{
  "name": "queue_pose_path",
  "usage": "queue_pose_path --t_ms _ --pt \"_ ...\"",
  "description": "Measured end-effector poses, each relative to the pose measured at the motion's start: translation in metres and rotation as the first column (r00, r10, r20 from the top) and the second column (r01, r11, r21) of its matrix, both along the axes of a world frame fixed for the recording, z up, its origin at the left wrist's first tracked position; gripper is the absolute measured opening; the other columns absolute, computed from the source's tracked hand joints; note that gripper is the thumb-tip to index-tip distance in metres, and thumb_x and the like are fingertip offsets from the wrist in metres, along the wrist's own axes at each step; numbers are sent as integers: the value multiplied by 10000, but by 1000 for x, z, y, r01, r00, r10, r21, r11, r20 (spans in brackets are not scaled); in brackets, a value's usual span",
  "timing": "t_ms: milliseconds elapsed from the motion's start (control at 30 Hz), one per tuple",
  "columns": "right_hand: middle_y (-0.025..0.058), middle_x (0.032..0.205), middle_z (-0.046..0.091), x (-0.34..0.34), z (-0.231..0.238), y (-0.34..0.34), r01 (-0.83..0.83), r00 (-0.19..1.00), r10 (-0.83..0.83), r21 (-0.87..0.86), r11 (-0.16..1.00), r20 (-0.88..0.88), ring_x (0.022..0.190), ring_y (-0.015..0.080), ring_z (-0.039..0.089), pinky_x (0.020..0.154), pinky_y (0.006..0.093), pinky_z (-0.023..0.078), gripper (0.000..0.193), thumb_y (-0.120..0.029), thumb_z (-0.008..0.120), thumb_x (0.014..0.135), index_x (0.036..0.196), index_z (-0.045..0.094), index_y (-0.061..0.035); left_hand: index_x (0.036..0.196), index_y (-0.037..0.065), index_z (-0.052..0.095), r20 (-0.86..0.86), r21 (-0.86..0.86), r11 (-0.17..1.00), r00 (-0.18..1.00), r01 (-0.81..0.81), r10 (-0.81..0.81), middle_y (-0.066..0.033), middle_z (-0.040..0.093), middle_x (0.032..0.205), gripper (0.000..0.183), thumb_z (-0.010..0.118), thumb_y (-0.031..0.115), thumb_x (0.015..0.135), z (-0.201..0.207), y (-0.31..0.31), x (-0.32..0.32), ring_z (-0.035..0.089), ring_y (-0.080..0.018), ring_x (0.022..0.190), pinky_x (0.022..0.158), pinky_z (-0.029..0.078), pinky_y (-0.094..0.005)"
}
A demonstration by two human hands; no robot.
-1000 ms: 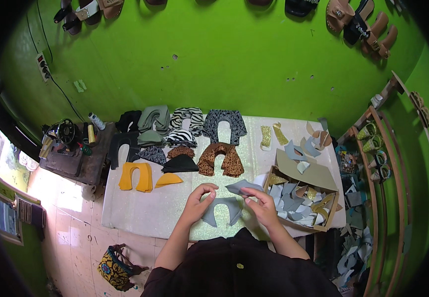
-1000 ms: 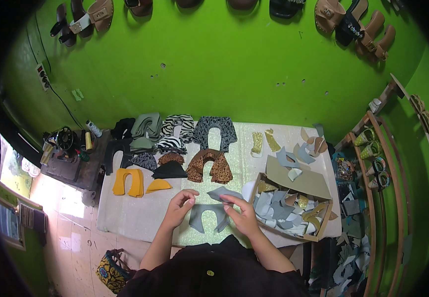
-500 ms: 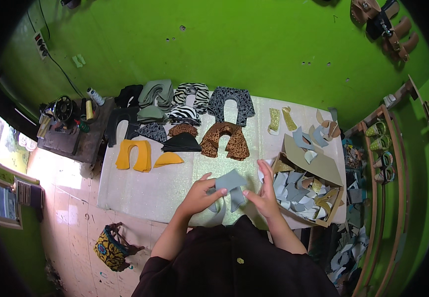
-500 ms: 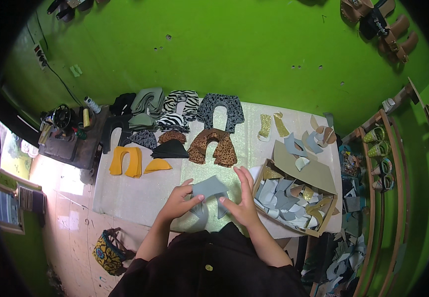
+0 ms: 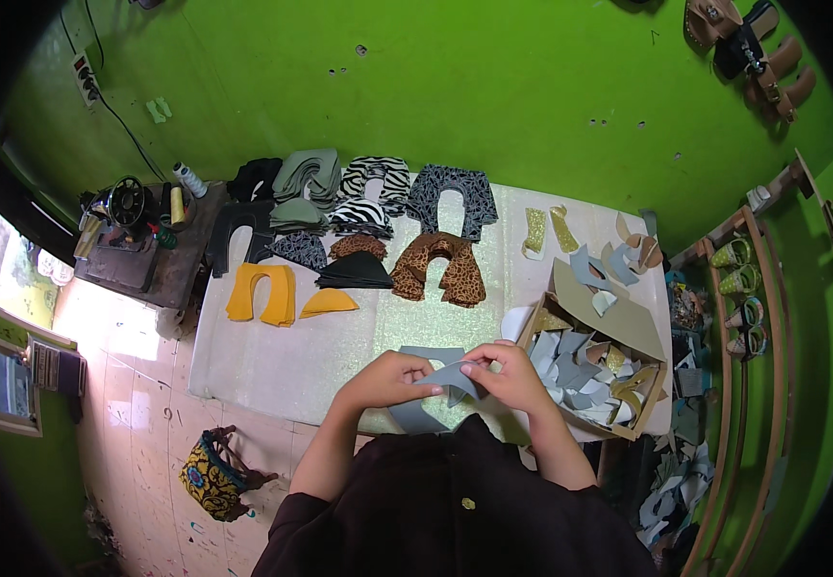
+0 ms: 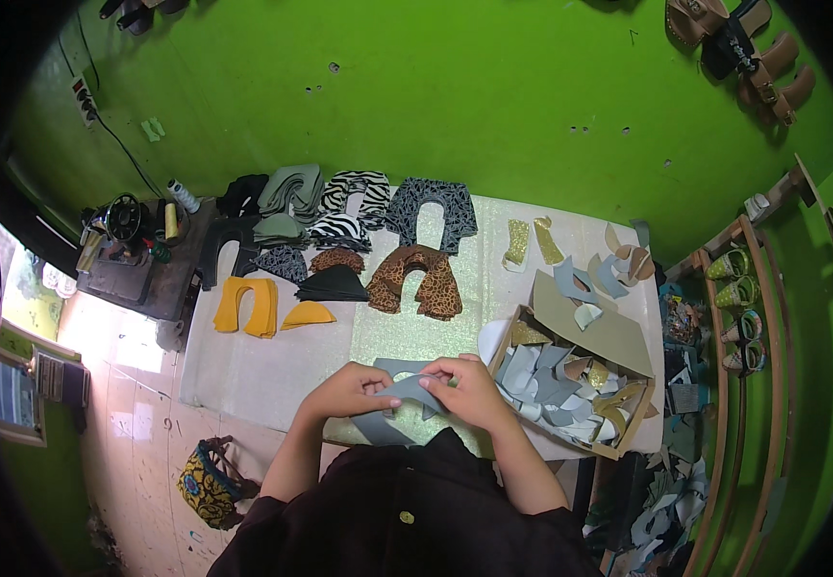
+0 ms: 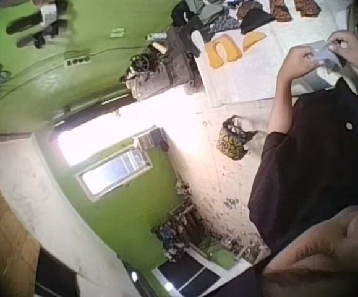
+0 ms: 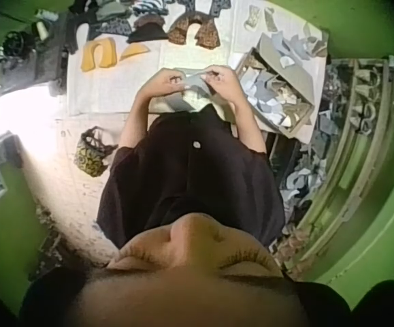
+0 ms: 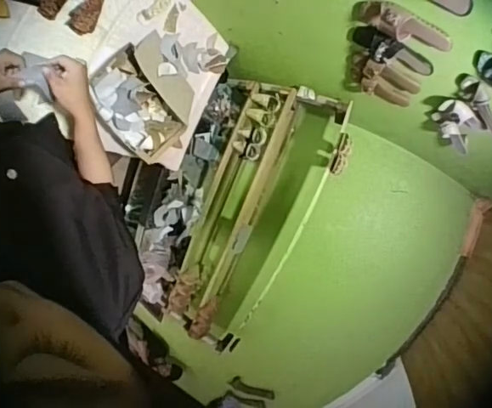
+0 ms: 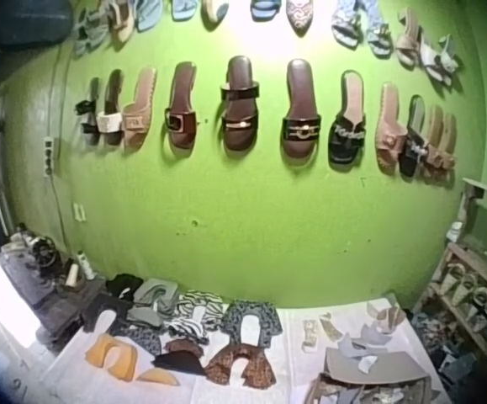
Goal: Organizing various leather shoe upper components by pattern and color.
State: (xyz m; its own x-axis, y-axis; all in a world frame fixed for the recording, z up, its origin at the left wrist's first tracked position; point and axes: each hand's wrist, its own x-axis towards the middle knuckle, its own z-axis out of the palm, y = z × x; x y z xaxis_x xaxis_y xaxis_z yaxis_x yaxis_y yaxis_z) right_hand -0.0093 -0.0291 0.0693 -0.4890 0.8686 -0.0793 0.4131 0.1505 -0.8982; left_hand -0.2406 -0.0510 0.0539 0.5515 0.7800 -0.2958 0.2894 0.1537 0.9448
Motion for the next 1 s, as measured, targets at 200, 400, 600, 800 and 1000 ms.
queue_pose_path --t_ms 200,400,600,800,1000 --pt "16 742 624 -4 -22 6 168 939 -224 -217 961 -262 664 40 526 579 197 414 177 -132 616 865 973 601 8 928 -8 628 102 64 970 969 -234 227 -37 615 752 240 660 212 838 -21 -2 -13 552 -89 703 640 457 -248" --pt "0 643 605 -11 -63 14 309 899 -378 -295 904 -220 561 41 518 491 207 384 172 -143 603 877 965 579 2 880 -23 608 -52 191 868 878 -459 476 -94 617 716 243 652 213 840 -45 2 -7 575 -114 645 592 460 -275" --pt "61 530 538 -20 -131 -1 473 875 -471 11 881 111 441 120 488 444 294 360 184 -221 623 846 870 612 -39 820 -24 569 -262 343 805 774 -483 576 -214 593 669 276 628 246 839 -83 -5 8 624 -305 635 582 479 -385" --pt "127 599 580 -20 -146 -3 396 847 -436 186 899 304 540 298 567 534 399 438 229 -293 613 833 906 634 -77 825 -9 579 -484 480 810 668 -337 565 -230 616 734 301 605 290 842 -116 -14 13 628 -354 695 620 480 -449" --pt "114 973 583 -23 -139 -7 275 800 -427 374 886 422 890 290 567 742 399 431 336 -293 640 778 1044 585 -95 1040 60 572 -470 670 680 538 -298 699 -145 595 1008 369 654 299 772 -118 -16 16 577 -318 915 721 460 -402"
